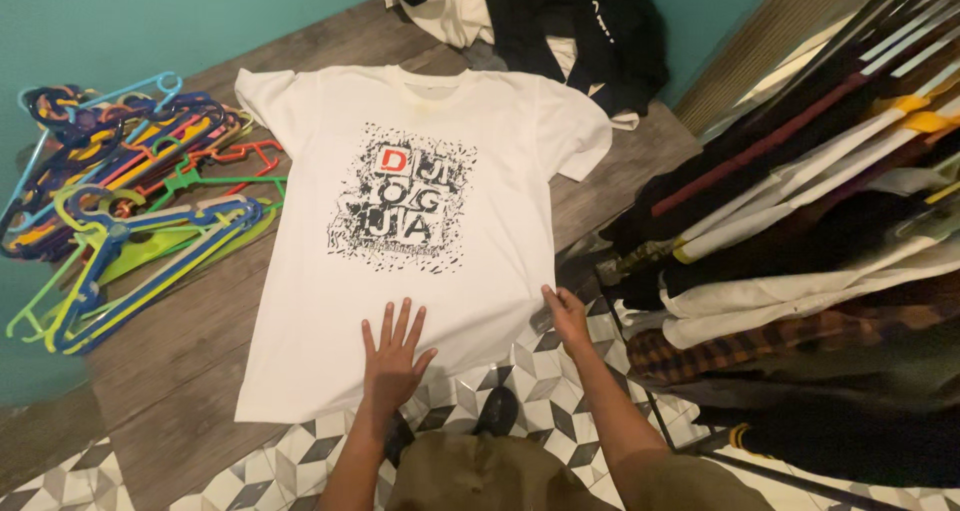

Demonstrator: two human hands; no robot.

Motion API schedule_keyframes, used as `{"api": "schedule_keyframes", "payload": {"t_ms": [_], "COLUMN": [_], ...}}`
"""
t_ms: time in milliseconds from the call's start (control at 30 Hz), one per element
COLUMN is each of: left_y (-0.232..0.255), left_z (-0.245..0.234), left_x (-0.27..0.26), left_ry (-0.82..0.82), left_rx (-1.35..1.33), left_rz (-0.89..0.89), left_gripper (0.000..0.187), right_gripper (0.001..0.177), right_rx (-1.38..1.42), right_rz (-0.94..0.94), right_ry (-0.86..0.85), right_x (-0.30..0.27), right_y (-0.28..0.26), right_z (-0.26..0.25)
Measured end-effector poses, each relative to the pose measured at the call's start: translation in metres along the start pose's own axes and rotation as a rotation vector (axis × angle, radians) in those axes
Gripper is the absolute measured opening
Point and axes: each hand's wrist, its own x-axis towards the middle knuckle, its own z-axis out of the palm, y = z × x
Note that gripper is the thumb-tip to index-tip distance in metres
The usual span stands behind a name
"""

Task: The person takes a black polo shirt from a pile, smooths it on a wooden surface, buttons the collar, places it on a green hanger, and hangs it on a metal clothing rack. Then the person picks up a white t-shirt, smooths it on the surface, and prepares to hang it.

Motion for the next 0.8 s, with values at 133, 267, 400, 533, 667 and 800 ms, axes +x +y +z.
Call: {"api": "schedule_keyframes", "payload": {"t_ms": [133,267,400,533,667,800], "left_y": [-0.003,-0.005,-0.005,0.011,0.033,0.033], "left_z": [0.001,0.004,0.003,0.004,0.007,0.005], "left_x": [-0.001,-0.004,-0.004,-0.004,-0.009,-0.016], "left_ry": [0.011,0.030,0.013,0.022,0.063,0.113], "left_rx": [0.047,0.073,0.040,0.008,0.038,0.036], "left_rz": [0.003,0.017,0.006,-0.014,-0.092,-0.070], "left_gripper": [0.072,0.069,0.071,0.076,0.077,0.070], "right_gripper": [0.031,0.026,0.026,0.048,0.049,0.052], "right_rx": [-0.117,-0.375,-0.475,-0.586,-0.797,-0.977], "right_rz": [-0.179,-0.188,-0.240,-0.406,-0.729,-0.880], "right_ry": [0.007,0.132,0.189,0.268,0.065,-0.152], "right_x": [0.003,0.008,0.007,-0.011,-0.029,-0.033], "right_y": [-0.004,-0.007,-0.019,-0.050,-0.086,-0.107], "right_z": [-0.009,-0.012,-0.001,0.019,0.038,0.046]}}
